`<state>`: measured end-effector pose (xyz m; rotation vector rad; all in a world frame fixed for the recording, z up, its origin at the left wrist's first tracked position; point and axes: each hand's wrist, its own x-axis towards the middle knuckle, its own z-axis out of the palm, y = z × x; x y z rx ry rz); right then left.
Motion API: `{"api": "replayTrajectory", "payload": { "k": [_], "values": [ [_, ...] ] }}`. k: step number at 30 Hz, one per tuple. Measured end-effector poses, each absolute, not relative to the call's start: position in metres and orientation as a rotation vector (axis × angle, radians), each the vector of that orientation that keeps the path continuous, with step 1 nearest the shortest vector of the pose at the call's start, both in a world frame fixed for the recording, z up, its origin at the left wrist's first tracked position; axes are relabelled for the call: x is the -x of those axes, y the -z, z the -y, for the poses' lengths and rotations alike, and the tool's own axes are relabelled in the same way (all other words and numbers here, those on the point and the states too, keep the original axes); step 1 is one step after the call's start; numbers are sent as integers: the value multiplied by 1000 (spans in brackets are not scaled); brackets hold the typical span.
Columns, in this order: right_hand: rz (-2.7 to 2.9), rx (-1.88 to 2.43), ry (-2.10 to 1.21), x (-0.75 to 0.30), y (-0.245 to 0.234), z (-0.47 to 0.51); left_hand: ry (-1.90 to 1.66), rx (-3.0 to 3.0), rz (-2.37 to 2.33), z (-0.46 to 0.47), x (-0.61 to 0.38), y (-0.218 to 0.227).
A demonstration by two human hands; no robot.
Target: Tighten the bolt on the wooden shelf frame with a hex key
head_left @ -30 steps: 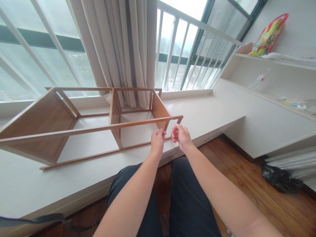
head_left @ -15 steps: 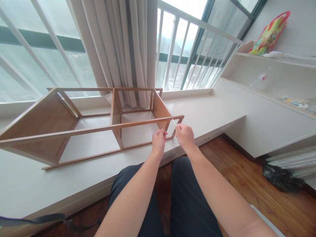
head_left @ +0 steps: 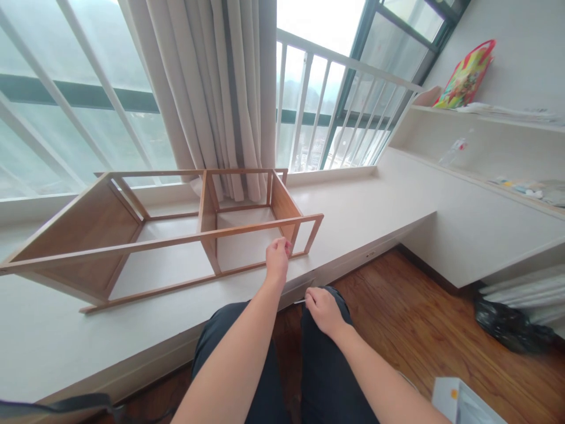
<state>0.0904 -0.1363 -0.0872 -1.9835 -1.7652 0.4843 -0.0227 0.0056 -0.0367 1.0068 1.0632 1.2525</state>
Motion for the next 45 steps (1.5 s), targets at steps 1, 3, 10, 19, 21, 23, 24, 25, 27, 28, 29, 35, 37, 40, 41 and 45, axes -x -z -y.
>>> {"api": "replayTrajectory", "payload": {
  "k": [1, 3, 10, 19, 21, 23, 24, 25, 27, 28, 29, 35, 37, 40, 41, 45],
  "values": [
    [1814, 1974, -475, -88, 90, 139, -1272, -1064, -1095, -7, 24, 39],
    [1903, 1954, -459, -84, 94, 139, -1309, -1199, -1158, -13, 27, 42],
    [2073, 1925, -404, -79, 103, 133, -1200, -1590, -1271, -42, 14, 58],
    [2228, 1774, -404, -66, 110, 148, -1129, -1704, -1414, -41, -4, 69],
    [2242, 1745, -405, -66, 110, 151, -1125, -1700, -1451, -40, -5, 68],
    [2237, 1733, -401, -67, 109, 153, -1120, -1698, -1462, -40, -5, 69],
    [2228, 1732, -397, -69, 109, 154, -1117, -1697, -1457, -40, -5, 69],
    [2217, 1733, -393, -71, 108, 155, -1112, -1695, -1446, -41, -4, 70],
    [2189, 1734, -384, -75, 107, 157, -1104, -1694, -1411, -41, 1, 70],
    [2175, 1734, -378, -77, 107, 158, -1103, -1694, -1395, -40, 5, 69],
    [2161, 1732, -371, -80, 106, 159, -1105, -1694, -1383, -39, 10, 68],
    [2082, 1727, -316, -96, 108, 165, -1174, -1676, -1433, -22, 74, 51],
    [2064, 1722, -303, -102, 111, 167, -1247, -1616, -1517, -13, 106, 48],
    [2050, 1700, -292, -110, 115, 169, -1423, -1430, -1744, -1, 154, 53],
    [2046, 1690, -291, -111, 117, 169, -1472, -1354, -1825, 1, 168, 56],
    [2047, 1651, -294, -110, 121, 167, -1511, -1164, -1997, -2, 204, 69]
  ]
}}
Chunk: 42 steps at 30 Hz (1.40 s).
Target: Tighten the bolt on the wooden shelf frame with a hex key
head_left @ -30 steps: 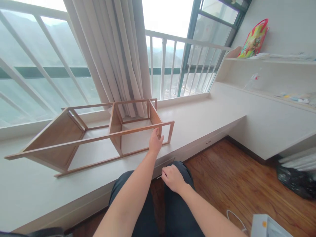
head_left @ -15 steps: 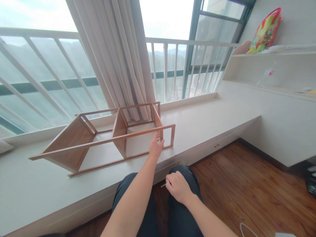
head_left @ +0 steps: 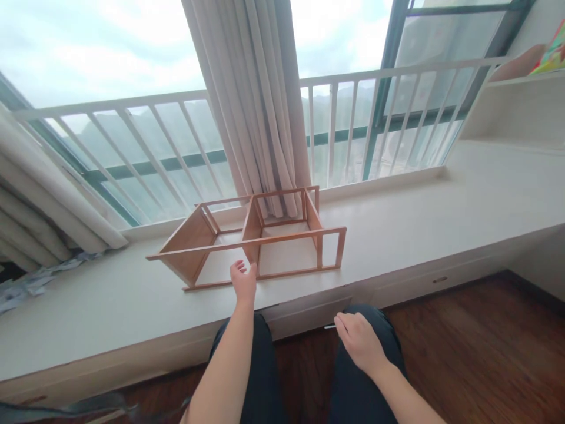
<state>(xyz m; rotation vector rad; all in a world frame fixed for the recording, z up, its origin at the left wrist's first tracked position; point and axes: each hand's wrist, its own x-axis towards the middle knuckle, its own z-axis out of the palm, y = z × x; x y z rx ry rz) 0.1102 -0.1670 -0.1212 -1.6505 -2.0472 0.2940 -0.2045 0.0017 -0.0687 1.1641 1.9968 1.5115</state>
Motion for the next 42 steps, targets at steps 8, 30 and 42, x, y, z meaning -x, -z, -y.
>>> {"api": "replayTrajectory", "payload": {
  "k": [8, 30, 42],
  "values": [
    [2137, 1579, -339, -83, 123, 157, -1153, -1316, -1937, -11, 222, 81],
    [2008, 1551, -516, -88, 126, 162, -1077, -1691, -1960, 54, 202, 119],
    [1695, 1429, -717, -83, 119, 154, -678, -1946, -2129, 78, 241, 112]
  ]
}}
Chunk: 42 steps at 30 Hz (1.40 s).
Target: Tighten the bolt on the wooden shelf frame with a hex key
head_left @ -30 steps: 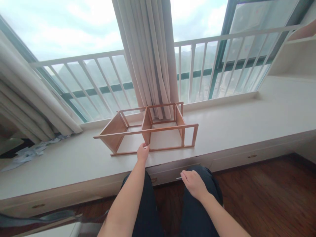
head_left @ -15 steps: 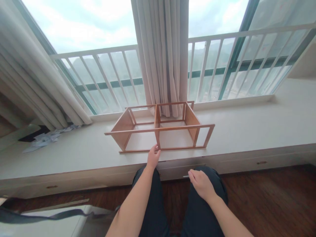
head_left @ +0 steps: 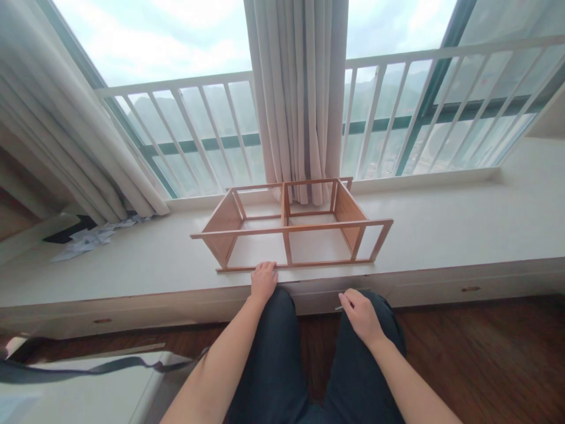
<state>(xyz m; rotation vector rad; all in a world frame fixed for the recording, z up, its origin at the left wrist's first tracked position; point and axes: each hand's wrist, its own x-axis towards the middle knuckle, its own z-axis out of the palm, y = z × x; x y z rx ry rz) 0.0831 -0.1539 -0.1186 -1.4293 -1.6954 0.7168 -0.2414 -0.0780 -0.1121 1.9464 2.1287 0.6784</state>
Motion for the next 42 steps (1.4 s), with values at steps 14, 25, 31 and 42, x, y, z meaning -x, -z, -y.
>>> {"api": "replayTrajectory", "payload": {
  "k": [14, 25, 31, 42],
  "values": [
    [1101, 1190, -1205, -95, 123, 141, -738, -1749, -1978, 174, 232, 112],
    [1214, 1197, -1392, -57, 117, 149, -889, -1273, -1599, 246, 183, 85],
    [1769, 967, -1379, 14, 108, 193, -906, -817, -1134, 261, 152, 91],
    [2240, 538, -1796, 68, 96, 195, -985, -666, -1024, 315, 202, 84]
  ]
}}
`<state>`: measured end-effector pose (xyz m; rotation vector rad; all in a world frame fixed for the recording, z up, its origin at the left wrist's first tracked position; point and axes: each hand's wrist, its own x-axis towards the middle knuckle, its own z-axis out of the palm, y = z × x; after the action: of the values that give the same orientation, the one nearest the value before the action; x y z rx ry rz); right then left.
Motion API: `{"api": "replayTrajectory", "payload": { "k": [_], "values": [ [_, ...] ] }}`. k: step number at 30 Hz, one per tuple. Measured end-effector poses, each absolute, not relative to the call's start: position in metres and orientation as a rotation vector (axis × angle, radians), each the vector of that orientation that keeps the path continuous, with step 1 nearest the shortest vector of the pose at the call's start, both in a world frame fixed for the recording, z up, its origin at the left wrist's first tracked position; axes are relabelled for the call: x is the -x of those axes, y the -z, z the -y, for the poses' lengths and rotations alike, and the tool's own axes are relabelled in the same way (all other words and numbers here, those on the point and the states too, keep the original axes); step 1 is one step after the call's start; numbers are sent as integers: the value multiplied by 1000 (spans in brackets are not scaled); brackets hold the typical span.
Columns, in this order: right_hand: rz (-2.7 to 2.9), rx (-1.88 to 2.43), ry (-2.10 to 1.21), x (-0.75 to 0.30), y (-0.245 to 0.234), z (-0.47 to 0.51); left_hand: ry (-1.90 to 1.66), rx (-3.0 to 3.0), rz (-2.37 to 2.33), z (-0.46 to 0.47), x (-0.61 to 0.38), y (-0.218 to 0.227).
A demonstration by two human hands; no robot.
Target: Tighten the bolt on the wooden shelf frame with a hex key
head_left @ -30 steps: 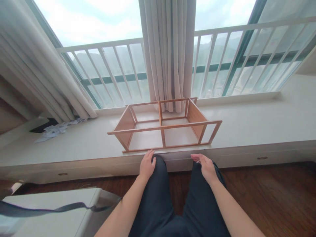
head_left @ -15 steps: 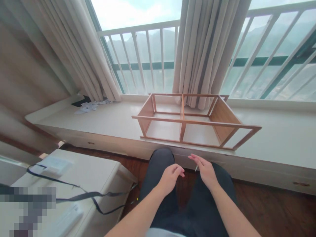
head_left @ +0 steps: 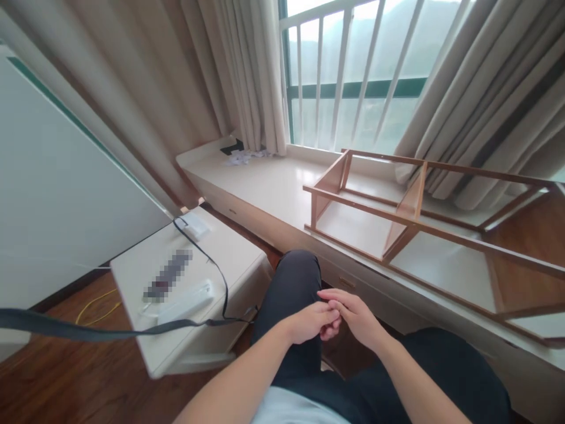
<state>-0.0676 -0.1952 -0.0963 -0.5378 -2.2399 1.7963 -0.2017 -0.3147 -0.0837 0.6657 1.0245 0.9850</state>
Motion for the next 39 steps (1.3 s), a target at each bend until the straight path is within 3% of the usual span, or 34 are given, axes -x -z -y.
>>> {"api": "replayTrajectory", "payload": {
  "k": [3, 9, 11, 17, 28, 39],
  "values": [
    [2450, 515, -1574, 52, 98, 169, -1034, -594, -1039, 327, 201, 85],
    [2449, 996, -248, -34, 134, 49, -1158, -468, -1098, 341, 203, 103],
    [2542, 1113, -56, -55, 149, 22, -1180, -454, -1108, 338, 205, 111],
    [2699, 1237, 134, -53, 155, 28, -1174, -464, -1112, 321, 206, 122],
    [3001, 1363, -116, -22, 86, 76, -1105, -549, -1112, 301, 194, 124],
    [2973, 1479, 69, -7, 4, 72, -1029, -585, -1128, 286, 180, 122]
  ]
}}
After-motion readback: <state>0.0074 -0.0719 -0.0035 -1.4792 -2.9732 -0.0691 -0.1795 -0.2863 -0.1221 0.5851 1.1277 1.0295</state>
